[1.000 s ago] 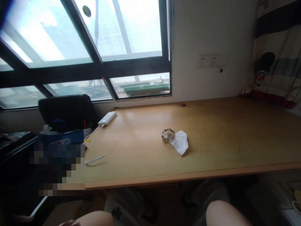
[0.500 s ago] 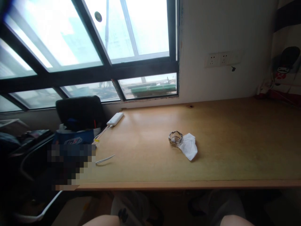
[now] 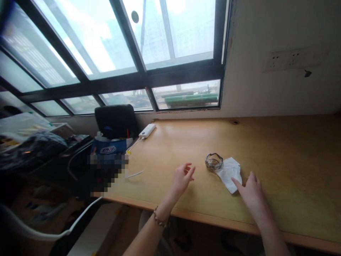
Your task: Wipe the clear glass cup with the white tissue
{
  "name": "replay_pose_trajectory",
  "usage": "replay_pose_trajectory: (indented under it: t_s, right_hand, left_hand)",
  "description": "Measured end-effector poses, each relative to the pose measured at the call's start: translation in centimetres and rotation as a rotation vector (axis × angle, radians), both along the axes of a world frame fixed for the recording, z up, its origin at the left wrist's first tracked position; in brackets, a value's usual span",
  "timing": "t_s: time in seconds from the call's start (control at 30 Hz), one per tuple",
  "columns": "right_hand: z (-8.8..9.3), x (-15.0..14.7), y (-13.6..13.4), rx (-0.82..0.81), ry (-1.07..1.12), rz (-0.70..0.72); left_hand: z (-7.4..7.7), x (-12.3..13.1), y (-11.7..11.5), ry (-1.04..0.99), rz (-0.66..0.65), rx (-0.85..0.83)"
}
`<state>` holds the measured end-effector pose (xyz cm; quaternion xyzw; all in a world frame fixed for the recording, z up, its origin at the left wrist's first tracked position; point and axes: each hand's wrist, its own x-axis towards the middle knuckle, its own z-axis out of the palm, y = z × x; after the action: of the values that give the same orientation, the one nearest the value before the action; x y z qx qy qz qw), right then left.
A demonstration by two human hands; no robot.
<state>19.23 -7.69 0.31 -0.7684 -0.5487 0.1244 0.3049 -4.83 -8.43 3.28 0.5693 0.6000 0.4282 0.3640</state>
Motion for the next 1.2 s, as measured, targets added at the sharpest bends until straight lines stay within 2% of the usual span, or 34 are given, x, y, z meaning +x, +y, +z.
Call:
replay_pose_trajectory:
  t_s: [0.07, 0.13, 0.27, 0.37, 0.43, 0.5, 0.6, 0.7, 0.83, 0.93, 1.0, 1.1, 1.2]
  right_hand:
    - [-1.7, 0.1, 1.6, -0.07, -0.015, 0.065]
    - [-1.9, -0.2, 2.6, -0.063, -0.054, 0.083]
    - [0.5, -2.1, 4.3, 0.019, -0.076, 0.103]
    - [2.0, -3.7, 5.7, 0.14, 0.009, 0.221]
    - [2.1, -4.4, 6.5, 0.162, 0.068, 0.281]
    - [1.4, -4.7, 7.2, 0.154, 0.117, 0.274]
    - [-0.1, -4.7, 7.9, 0.139, 0.155, 0.144]
    - [-1.0, -4.6, 8.4, 0.075, 0.184, 0.074]
    - [-0.6, -4.2, 8.5, 0.029, 0.138, 0.129]
    - [-0.2, -4.0, 8.4, 0.047, 0.155, 0.075]
    - [-0.2, -4.0, 8.3, 0.041, 0.197, 0.054]
    - [-0.4, -4.1, 8.1, 0.015, 0.244, 0.102]
    - [-0.7, -4.1, 8.0, -0.003, 0.189, 0.139]
  left_hand:
    - [-2.2, 1.3, 3.0, 0.021, -0.077, -0.129]
    - [-3.3, 2.5, 5.3, 0.017, -0.14, -0.248]
    - [-3.5, 4.1, 8.5, 0.044, -0.188, -0.34]
    - [-3.4, 4.4, 9.7, -0.017, -0.238, -0.366]
    - [-3.4, 4.3, 9.9, -0.084, -0.258, -0.398]
    - [-3.5, 4.3, 9.7, -0.137, -0.233, -0.404]
    - [-3.7, 4.5, 9.2, -0.169, -0.156, -0.333]
    - [-3.6, 4.9, 8.5, -0.113, -0.139, -0.166]
    - [-3.0, 5.3, 7.8, 0.006, -0.158, 0.063]
    - [-2.6, 5.6, 7.4, -0.036, -0.193, 0.137]
    - [-2.7, 5.9, 7.3, -0.112, -0.232, 0.149]
    - [-3.0, 6.2, 7.2, -0.227, -0.283, 0.11]
    - [-3.2, 6.1, 7.2, -0.291, -0.274, 0.115]
